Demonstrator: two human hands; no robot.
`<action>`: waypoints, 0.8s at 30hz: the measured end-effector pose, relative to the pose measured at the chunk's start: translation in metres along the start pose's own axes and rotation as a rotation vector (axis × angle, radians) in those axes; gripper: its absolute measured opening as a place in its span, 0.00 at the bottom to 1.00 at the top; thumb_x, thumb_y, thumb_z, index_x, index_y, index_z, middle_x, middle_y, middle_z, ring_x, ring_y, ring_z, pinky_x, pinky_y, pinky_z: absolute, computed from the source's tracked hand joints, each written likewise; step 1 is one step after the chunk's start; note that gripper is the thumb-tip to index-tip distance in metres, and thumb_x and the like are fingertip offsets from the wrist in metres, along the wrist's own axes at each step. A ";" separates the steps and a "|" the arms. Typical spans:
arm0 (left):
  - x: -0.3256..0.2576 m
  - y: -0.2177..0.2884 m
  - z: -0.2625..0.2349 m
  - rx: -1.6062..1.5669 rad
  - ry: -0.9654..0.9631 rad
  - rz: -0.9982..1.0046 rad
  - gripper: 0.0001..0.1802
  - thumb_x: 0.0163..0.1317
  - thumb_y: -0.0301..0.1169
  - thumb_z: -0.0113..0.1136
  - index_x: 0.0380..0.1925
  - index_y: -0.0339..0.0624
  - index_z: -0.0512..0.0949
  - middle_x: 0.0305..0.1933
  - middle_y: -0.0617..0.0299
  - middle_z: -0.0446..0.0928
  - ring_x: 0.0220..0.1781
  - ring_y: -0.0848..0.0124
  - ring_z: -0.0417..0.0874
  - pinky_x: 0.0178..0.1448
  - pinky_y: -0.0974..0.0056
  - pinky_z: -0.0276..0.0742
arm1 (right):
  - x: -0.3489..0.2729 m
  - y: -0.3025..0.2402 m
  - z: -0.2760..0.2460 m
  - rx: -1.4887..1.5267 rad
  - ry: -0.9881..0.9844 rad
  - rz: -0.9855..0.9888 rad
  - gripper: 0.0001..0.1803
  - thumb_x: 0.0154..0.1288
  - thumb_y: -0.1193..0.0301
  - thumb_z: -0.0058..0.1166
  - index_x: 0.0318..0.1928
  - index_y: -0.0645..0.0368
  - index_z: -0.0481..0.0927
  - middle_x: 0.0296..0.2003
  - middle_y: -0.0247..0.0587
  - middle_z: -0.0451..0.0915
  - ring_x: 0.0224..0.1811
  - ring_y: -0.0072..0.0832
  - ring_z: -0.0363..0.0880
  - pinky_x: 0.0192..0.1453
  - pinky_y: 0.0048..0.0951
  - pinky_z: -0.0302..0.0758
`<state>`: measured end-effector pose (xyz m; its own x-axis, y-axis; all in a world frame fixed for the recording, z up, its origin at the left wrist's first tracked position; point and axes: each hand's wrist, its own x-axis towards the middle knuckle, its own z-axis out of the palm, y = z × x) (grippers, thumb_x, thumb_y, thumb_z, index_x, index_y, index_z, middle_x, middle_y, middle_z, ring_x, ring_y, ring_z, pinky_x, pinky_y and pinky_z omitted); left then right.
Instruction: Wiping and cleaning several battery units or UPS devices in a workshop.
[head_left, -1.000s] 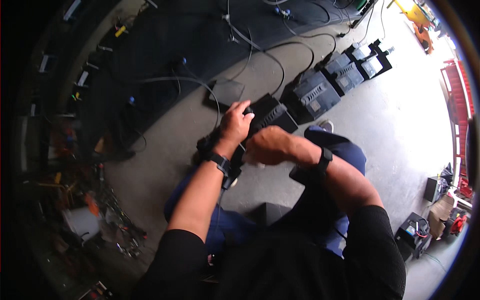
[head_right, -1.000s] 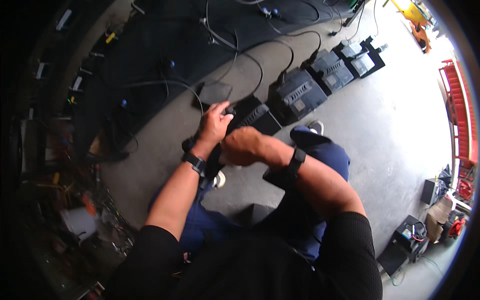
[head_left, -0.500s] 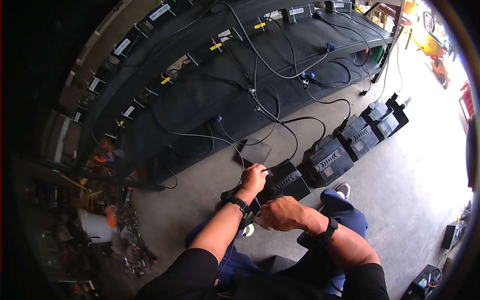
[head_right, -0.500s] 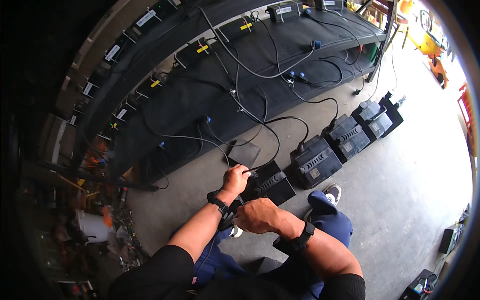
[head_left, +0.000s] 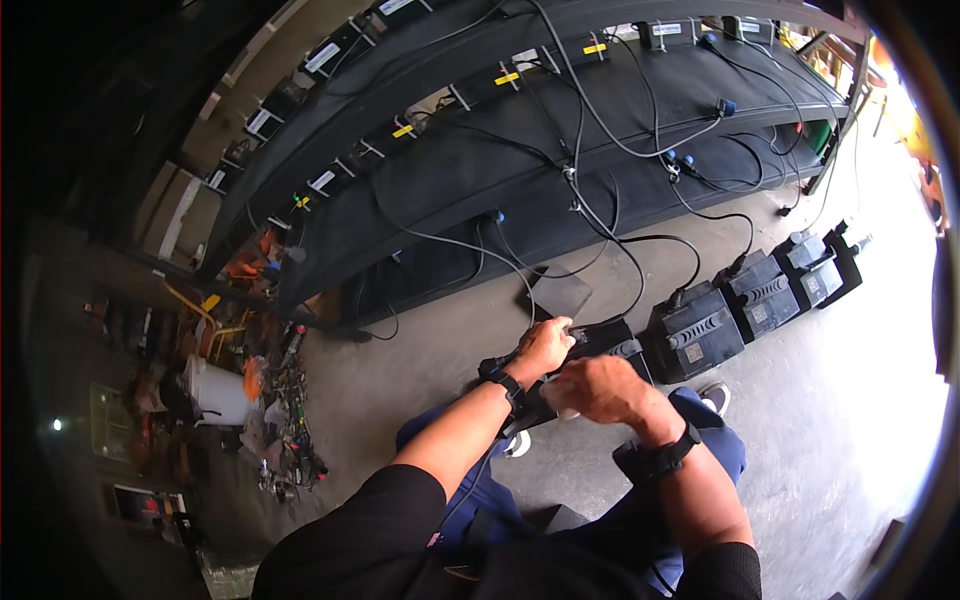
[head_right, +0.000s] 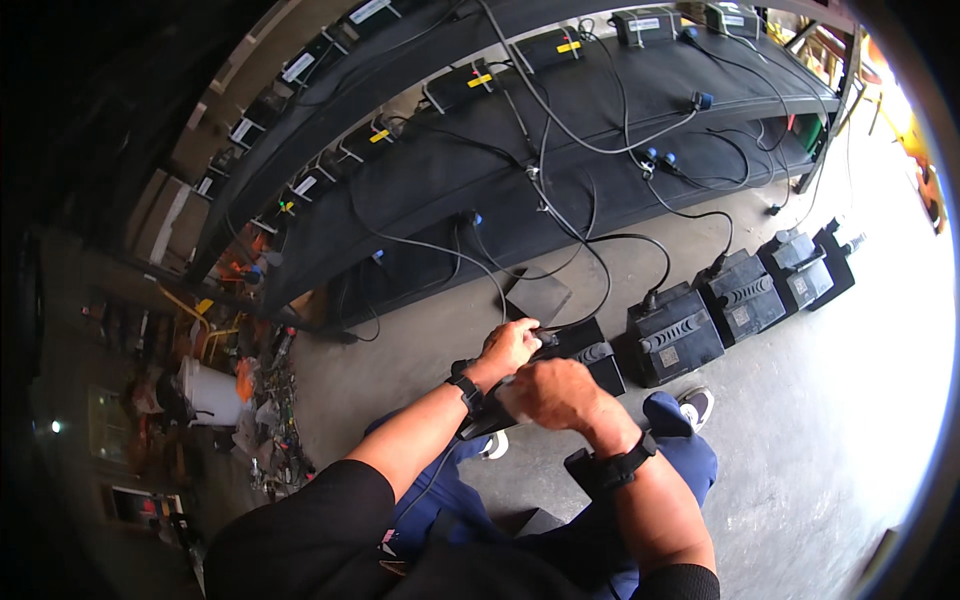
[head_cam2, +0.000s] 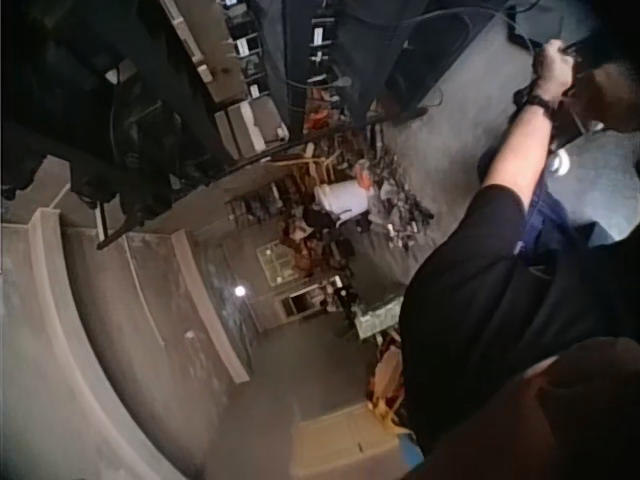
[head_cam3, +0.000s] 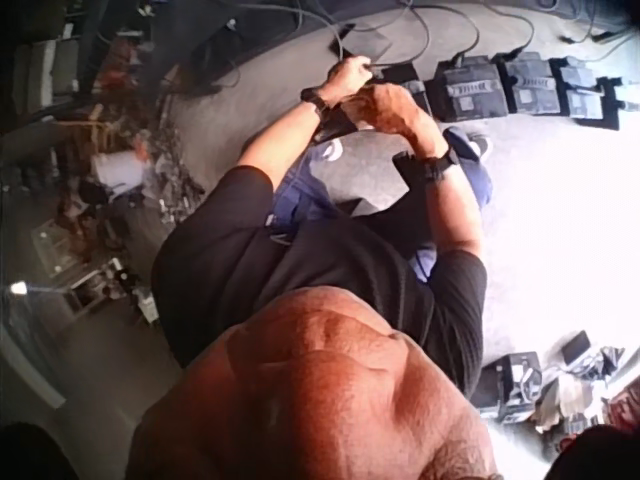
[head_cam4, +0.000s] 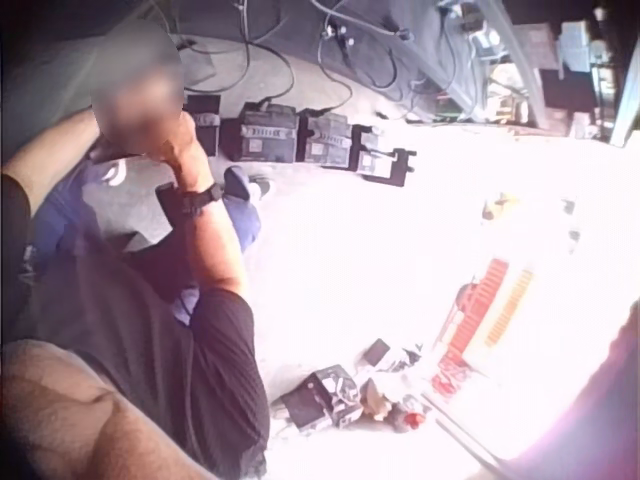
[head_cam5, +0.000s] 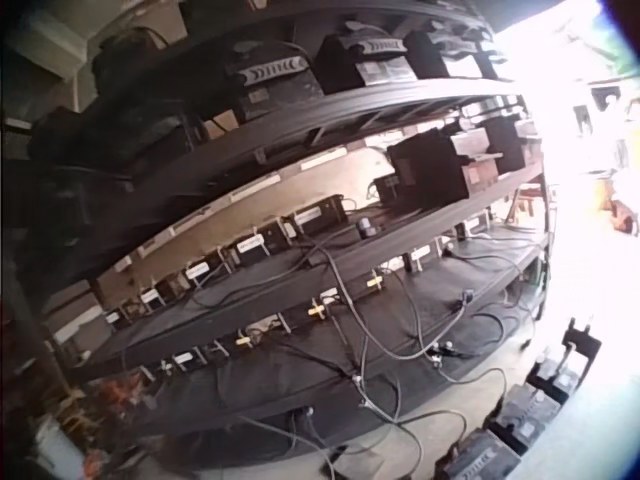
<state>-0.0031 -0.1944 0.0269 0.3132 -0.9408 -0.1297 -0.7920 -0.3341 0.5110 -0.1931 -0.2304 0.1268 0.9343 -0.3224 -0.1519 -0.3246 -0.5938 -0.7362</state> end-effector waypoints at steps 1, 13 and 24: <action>-0.006 0.002 -0.005 -0.184 -0.055 -0.060 0.18 0.60 0.33 0.65 0.49 0.40 0.80 0.37 0.55 0.85 0.40 0.64 0.86 0.45 0.60 0.80 | -0.001 -0.001 -0.010 -0.018 -0.011 0.038 0.16 0.58 0.65 0.58 0.47 0.52 0.84 0.41 0.43 0.85 0.44 0.46 0.83 0.48 0.41 0.79; -0.089 -0.005 -0.046 -1.322 -0.500 -0.333 0.34 0.69 0.62 0.47 0.51 0.41 0.77 0.48 0.59 0.81 0.49 0.65 0.84 0.51 0.53 0.84 | 0.011 -0.010 -0.010 0.358 0.355 -0.017 0.20 0.57 0.79 0.58 0.52 0.64 0.77 0.46 0.56 0.82 0.50 0.49 0.83 0.51 0.38 0.79; -0.071 -0.005 -0.052 -1.278 -0.195 -0.145 0.18 0.73 0.44 0.51 0.51 0.42 0.78 0.40 0.71 0.78 0.41 0.83 0.78 0.43 0.73 0.76 | 0.028 -0.007 -0.003 0.261 0.294 0.191 0.23 0.65 0.73 0.54 0.61 0.60 0.71 0.34 0.51 0.82 0.36 0.37 0.83 0.43 0.34 0.78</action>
<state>0.0062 -0.1231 0.0778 0.1873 -0.9297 -0.3170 0.3327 -0.2436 0.9110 -0.1651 -0.2376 0.1295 0.7675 -0.6266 -0.1353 -0.4039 -0.3089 -0.8611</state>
